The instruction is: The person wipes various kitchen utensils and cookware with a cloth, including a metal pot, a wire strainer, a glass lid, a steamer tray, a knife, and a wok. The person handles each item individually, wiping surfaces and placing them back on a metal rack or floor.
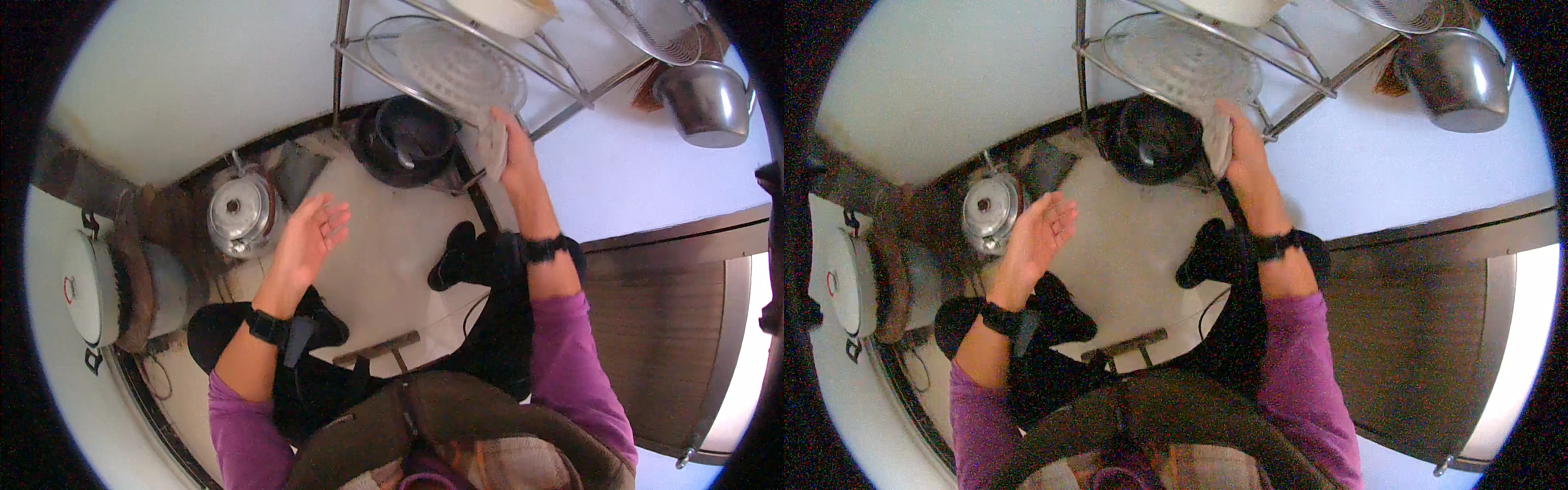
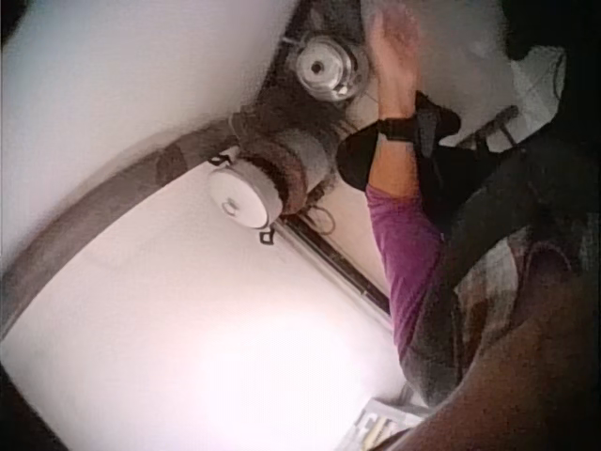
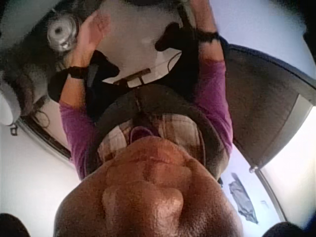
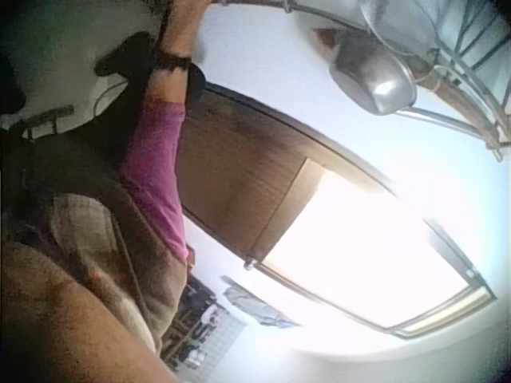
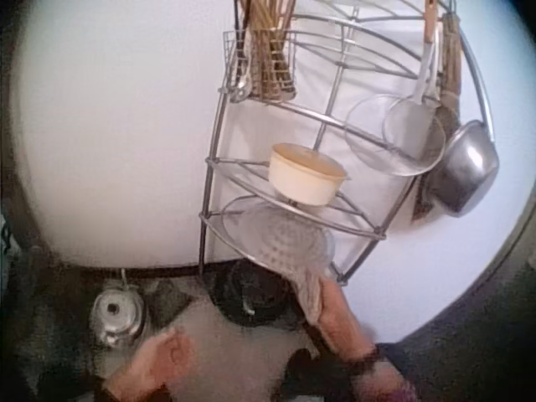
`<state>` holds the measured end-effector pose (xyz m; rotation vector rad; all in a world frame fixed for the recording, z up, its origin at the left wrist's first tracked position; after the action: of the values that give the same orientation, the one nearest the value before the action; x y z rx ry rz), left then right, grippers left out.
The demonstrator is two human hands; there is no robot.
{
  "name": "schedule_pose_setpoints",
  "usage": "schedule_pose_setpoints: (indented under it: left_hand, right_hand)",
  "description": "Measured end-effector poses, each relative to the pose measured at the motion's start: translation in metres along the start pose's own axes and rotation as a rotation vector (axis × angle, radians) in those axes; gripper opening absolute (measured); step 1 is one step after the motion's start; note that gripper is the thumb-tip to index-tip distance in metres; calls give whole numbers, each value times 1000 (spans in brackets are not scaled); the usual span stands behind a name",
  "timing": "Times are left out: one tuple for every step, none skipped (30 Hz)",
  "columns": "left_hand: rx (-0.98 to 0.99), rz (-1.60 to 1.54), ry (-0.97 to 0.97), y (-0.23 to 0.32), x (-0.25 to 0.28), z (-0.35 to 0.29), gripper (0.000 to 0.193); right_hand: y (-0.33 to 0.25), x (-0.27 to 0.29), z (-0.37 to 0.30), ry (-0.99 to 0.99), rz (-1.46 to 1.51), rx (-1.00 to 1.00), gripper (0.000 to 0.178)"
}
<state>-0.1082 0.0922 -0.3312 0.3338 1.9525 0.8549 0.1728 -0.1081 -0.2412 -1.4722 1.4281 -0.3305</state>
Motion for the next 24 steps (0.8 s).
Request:
schedule_pose_setpoints:
  left_hand:
    - [20,9,9,-4,4,0,29]
    - [29,18,14,-5,6,1,27]
    - [16,33,10,-4,7,4,25]
    - [22,40,22,-5,10,4,24]
    - [12,52,27,-3,11,4,23]
    - [-7,63,24,0,10,4,22]
    - [9,56,41,-1,11,4,21]
    - [9,57,46,0,11,3,21]
    - [9,58,51,0,11,3,21]
    - [4,56,40,1,9,3,21]
    - [10,62,54,1,10,3,21]
    - [11,64,53,1,10,3,21]
    - [12,66,52,1,9,3,21]
    - [11,69,50,2,8,4,21]
    - [10,72,47,2,8,4,21]
    - [8,76,43,2,7,4,21]
    - [13,75,43,2,7,4,21]
    - [19,74,44,2,6,4,21]
    - [21,76,43,2,6,3,21]
    - [25,72,39,1,6,3,21]
    - [24,72,33,1,5,3,21]
    - [23,71,28,1,5,2,21]
    - [20,71,27,1,5,2,21]
    - [17,73,25,2,6,2,21]
  right_hand:
    - [-4,0,19,-38,-11,-26,24]
    - [-7,3,38,-45,15,-55,22]
    - [-13,1,58,-81,-14,-38,22]
    - [-16,6,76,-61,-22,-19,22]
    - [-20,10,93,-44,-30,2,22]
    - [-19,12,109,-48,-32,-23,23]
    - [-17,13,122,-54,-34,-45,23]
    - [-15,18,133,-17,-29,-65,24]
    - [-12,14,140,-83,-34,-84,25]
    - [-11,14,146,-102,-32,-99,27]
    - [-10,22,150,-41,-21,-108,28]
    - [-10,16,151,-110,-33,-99,29]
    - [-12,19,152,-98,-35,-83,29]
    - [-13,21,151,-85,-38,-68,30]
    - [-13,21,150,-86,-38,-71,30]
    - [-13,20,149,-88,-38,-73,31]
    - [-14,17,147,-108,-35,-64,31]
    - [-15,19,146,-61,-61,-57,31]
    - [-16,18,144,-33,-85,-40,31]
    - [-18,18,142,-4,-107,-24,31]
    - [-15,15,140,-11,-118,-53,31]
    - [-12,12,137,-18,-129,-82,31]
    - [-10,19,134,58,-117,-107,30]
    - [-10,14,130,24,-154,-95,30]
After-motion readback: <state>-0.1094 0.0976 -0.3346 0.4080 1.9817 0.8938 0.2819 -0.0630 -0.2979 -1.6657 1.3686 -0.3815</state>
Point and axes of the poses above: each hand's wrist, its own z-axis towards the middle knuckle, its own x-axis out of the back of the hand, y = z × x, the point moved 10 cm from there along z, towards the middle knuckle, and after that the axes turned 12 degrees about -x, right-handed, at the moved point
